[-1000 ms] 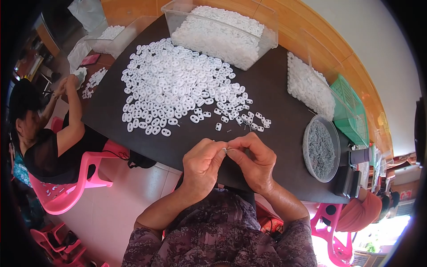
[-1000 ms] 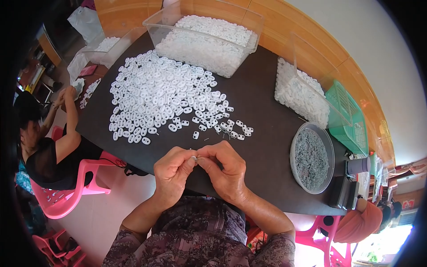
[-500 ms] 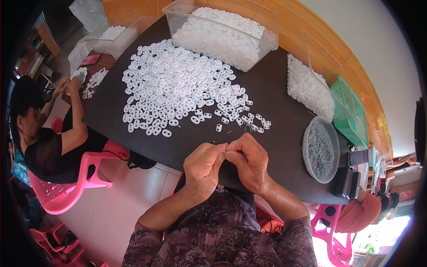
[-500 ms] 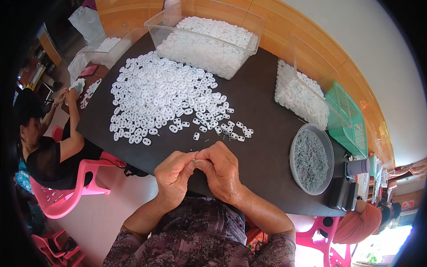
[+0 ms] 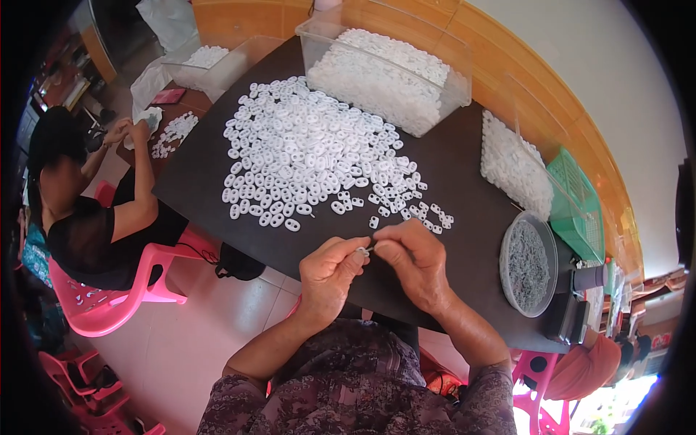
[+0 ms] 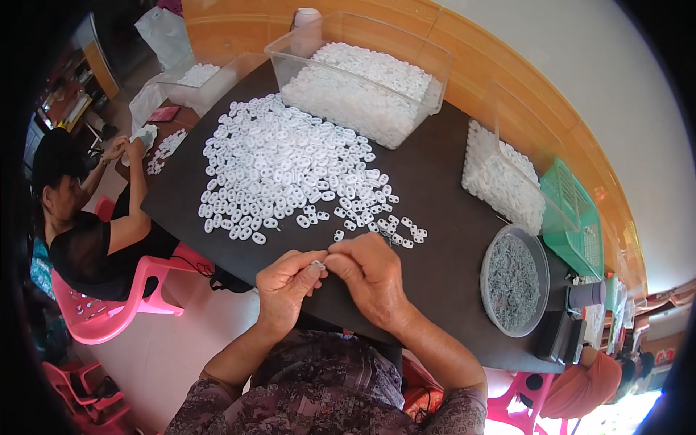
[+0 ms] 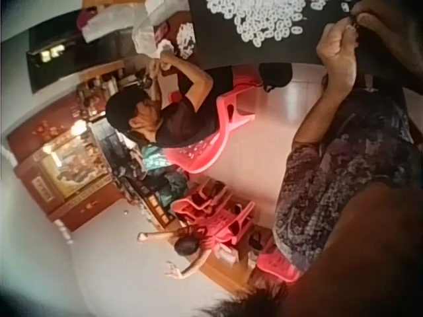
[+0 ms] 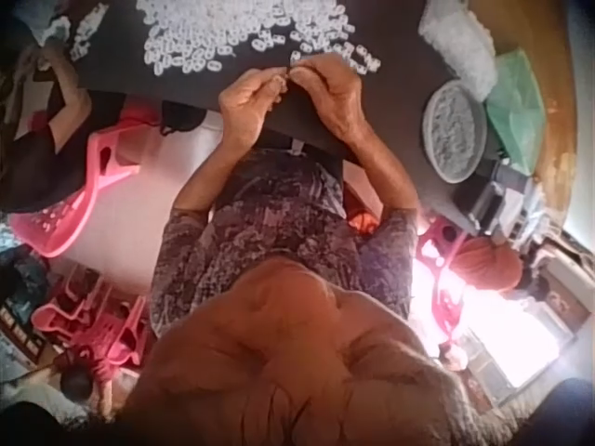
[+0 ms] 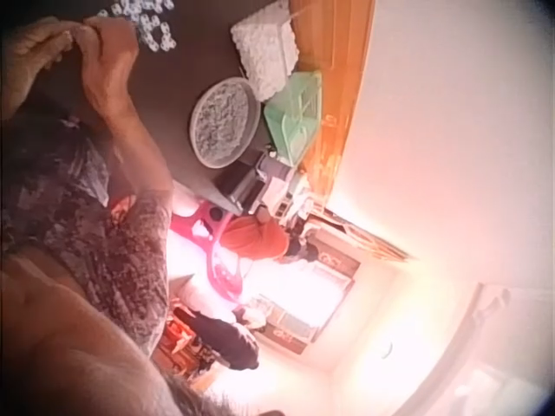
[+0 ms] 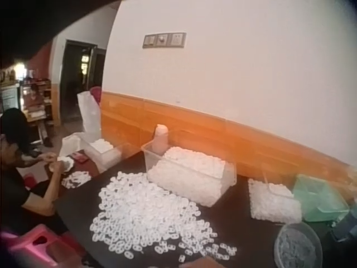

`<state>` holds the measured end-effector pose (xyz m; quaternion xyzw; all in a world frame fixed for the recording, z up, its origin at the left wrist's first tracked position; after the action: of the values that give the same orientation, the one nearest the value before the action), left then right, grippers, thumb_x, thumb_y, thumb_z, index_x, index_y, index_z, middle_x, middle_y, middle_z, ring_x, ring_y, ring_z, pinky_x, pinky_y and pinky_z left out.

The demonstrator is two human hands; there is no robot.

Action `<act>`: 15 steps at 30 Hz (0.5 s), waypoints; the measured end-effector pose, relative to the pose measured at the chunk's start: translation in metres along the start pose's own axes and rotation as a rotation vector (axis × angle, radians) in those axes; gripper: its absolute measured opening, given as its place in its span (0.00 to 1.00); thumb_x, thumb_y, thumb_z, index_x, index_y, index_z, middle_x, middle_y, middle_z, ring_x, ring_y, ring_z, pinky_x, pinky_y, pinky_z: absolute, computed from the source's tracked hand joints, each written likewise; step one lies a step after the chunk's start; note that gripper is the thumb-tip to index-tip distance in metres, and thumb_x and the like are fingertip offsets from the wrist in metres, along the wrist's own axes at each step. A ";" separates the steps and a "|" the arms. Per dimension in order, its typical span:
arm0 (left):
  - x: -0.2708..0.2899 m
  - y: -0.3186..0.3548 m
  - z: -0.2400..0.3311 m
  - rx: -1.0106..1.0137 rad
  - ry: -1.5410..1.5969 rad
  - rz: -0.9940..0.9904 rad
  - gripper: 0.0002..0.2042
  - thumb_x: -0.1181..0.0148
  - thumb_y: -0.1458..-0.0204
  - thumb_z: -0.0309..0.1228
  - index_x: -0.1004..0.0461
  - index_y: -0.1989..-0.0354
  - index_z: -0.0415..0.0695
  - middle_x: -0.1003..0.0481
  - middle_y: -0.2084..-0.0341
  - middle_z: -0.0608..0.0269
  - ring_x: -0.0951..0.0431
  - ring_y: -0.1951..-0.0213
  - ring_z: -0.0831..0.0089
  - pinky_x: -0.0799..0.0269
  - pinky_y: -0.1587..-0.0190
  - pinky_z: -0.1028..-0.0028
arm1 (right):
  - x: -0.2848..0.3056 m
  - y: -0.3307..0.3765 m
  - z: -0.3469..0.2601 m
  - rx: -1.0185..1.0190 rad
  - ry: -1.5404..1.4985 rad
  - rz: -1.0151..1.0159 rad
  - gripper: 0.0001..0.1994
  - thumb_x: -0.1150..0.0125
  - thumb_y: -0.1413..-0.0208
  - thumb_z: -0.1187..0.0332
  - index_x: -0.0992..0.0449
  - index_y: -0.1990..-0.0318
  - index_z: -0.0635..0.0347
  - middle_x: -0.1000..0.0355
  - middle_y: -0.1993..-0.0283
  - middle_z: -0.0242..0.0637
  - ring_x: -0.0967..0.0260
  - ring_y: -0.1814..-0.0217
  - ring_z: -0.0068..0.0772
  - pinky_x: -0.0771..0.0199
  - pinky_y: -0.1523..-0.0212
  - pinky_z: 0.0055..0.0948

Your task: Assembling small white plastic components by hand at a workbench.

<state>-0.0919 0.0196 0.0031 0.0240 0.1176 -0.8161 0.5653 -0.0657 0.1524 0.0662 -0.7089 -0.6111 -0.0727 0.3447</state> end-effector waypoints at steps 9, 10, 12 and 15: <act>0.024 0.012 0.001 0.108 0.121 0.067 0.10 0.44 0.43 0.25 0.24 0.55 0.35 0.28 0.71 0.67 0.26 0.71 0.83 0.33 0.71 0.85 | -0.050 -0.042 0.009 0.330 0.465 0.059 0.04 0.37 0.58 0.74 0.25 0.72 0.58 0.37 0.74 0.36 0.40 0.70 0.39 0.39 0.69 0.37; 0.025 0.013 0.001 0.104 0.123 0.062 0.10 0.44 0.43 0.25 0.24 0.55 0.36 0.28 0.71 0.67 0.26 0.70 0.83 0.33 0.71 0.85 | -0.056 -0.043 0.009 0.356 0.515 0.049 0.05 0.39 0.62 0.76 0.27 0.74 0.58 0.38 0.74 0.36 0.42 0.69 0.39 0.41 0.69 0.36; 0.029 0.014 0.002 0.102 0.129 0.062 0.10 0.44 0.43 0.25 0.24 0.55 0.36 0.28 0.71 0.67 0.26 0.70 0.82 0.32 0.71 0.85 | -0.063 -0.044 0.009 0.380 0.545 0.005 0.06 0.40 0.63 0.76 0.28 0.74 0.59 0.38 0.73 0.37 0.42 0.68 0.39 0.41 0.68 0.36; 0.032 0.014 0.005 0.087 0.124 0.075 0.10 0.44 0.43 0.25 0.24 0.55 0.35 0.28 0.71 0.66 0.25 0.70 0.82 0.32 0.71 0.85 | -0.069 -0.042 0.006 0.413 0.547 -0.047 0.07 0.42 0.66 0.77 0.28 0.74 0.60 0.39 0.72 0.38 0.42 0.67 0.40 0.40 0.66 0.36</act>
<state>-0.0904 -0.0155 0.0006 0.1035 0.1159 -0.7957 0.5853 -0.1223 0.1002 0.0426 -0.5640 -0.5141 -0.1429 0.6302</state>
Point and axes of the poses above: each hand's wrist, its own y-axis away from the middle knuckle, its own x-axis out of the back of the hand, z = x × y, the point moved 8 cm from there along -y, towards the middle knuckle
